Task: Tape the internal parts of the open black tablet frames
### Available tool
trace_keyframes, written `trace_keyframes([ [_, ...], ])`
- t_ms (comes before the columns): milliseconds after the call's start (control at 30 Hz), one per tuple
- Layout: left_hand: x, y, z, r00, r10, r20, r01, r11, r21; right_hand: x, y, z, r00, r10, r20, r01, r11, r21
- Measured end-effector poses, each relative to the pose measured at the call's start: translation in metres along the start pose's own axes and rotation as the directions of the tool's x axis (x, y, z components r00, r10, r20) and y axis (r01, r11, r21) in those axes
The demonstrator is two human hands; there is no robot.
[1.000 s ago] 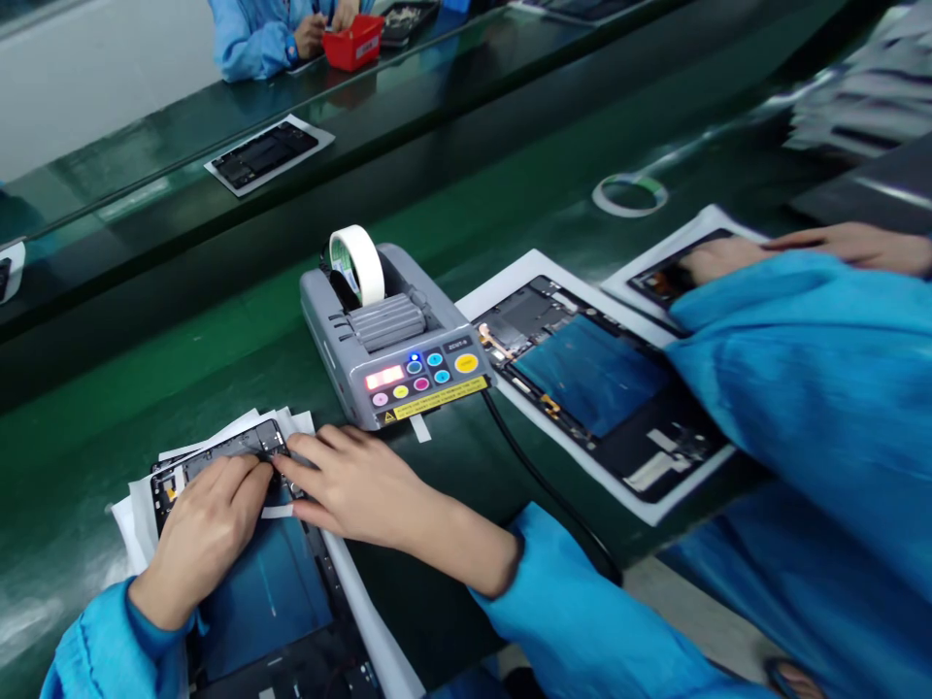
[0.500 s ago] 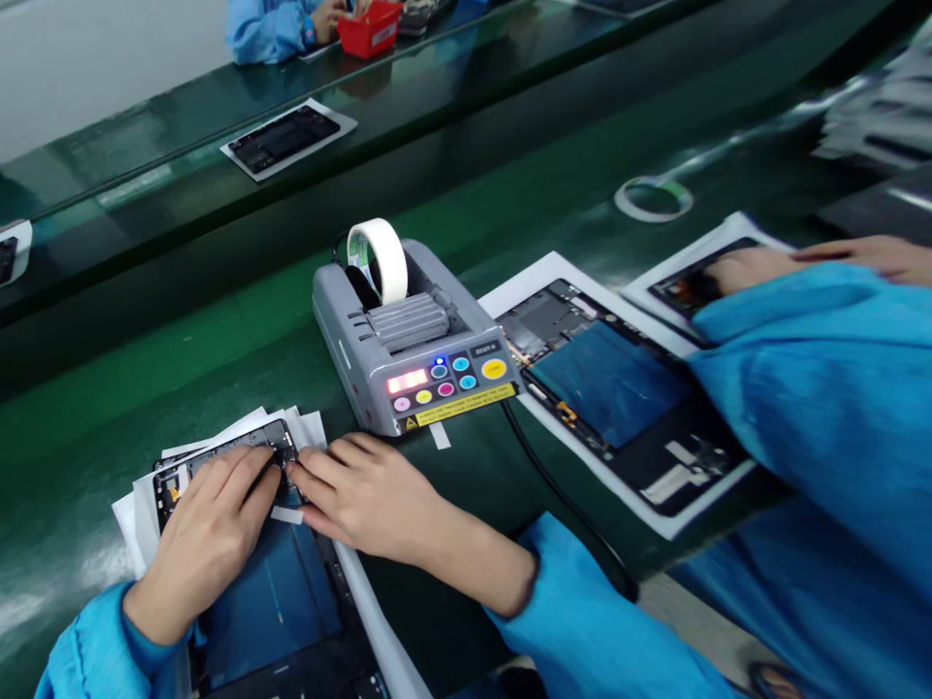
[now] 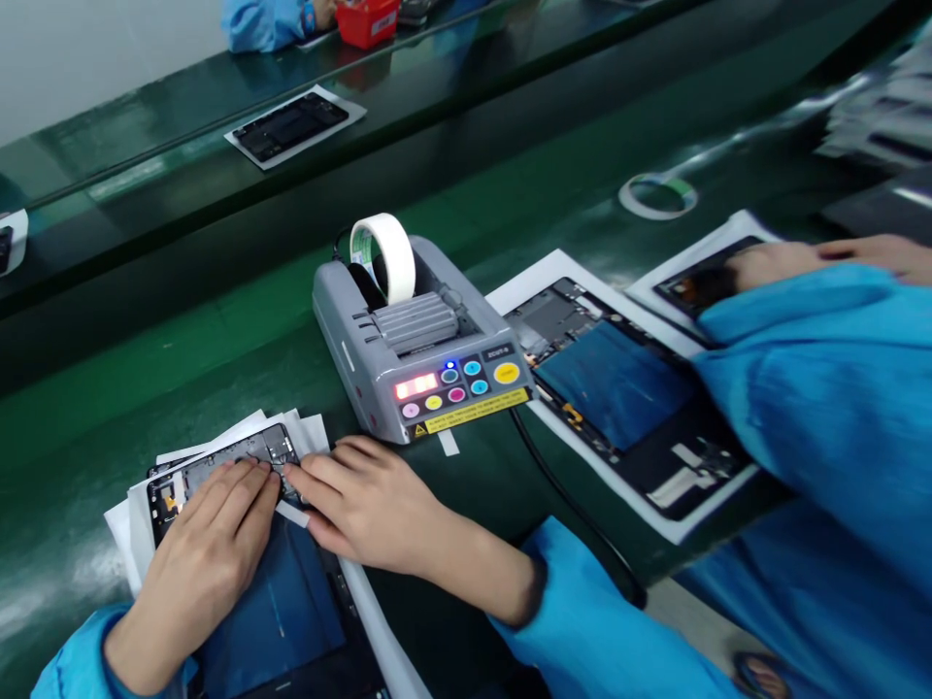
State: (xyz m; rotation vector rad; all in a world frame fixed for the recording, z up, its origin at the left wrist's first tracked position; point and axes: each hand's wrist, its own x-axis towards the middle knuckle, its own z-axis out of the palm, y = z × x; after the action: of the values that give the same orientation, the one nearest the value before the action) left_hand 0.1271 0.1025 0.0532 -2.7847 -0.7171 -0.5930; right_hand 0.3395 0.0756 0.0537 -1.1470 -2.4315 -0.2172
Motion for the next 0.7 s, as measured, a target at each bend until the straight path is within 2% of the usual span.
trace_keyframes([
  [333, -0.0004, 0.0008, 0.0021, 1.000, -0.015, -0.010, 0.015, 1.000, -0.008, -0.0018, 0.0002, 0.0004, 0.997, 0.054, 0.064, -0.061, 0.992, 0.110],
  [700, 0.0008, -0.0005, 0.0007, 0.999, -0.034, -0.008, 0.034, 0.999, -0.027, -0.0022, -0.0014, -0.0007, 0.996, 0.056, 0.065, -0.063, 0.992, 0.107],
])
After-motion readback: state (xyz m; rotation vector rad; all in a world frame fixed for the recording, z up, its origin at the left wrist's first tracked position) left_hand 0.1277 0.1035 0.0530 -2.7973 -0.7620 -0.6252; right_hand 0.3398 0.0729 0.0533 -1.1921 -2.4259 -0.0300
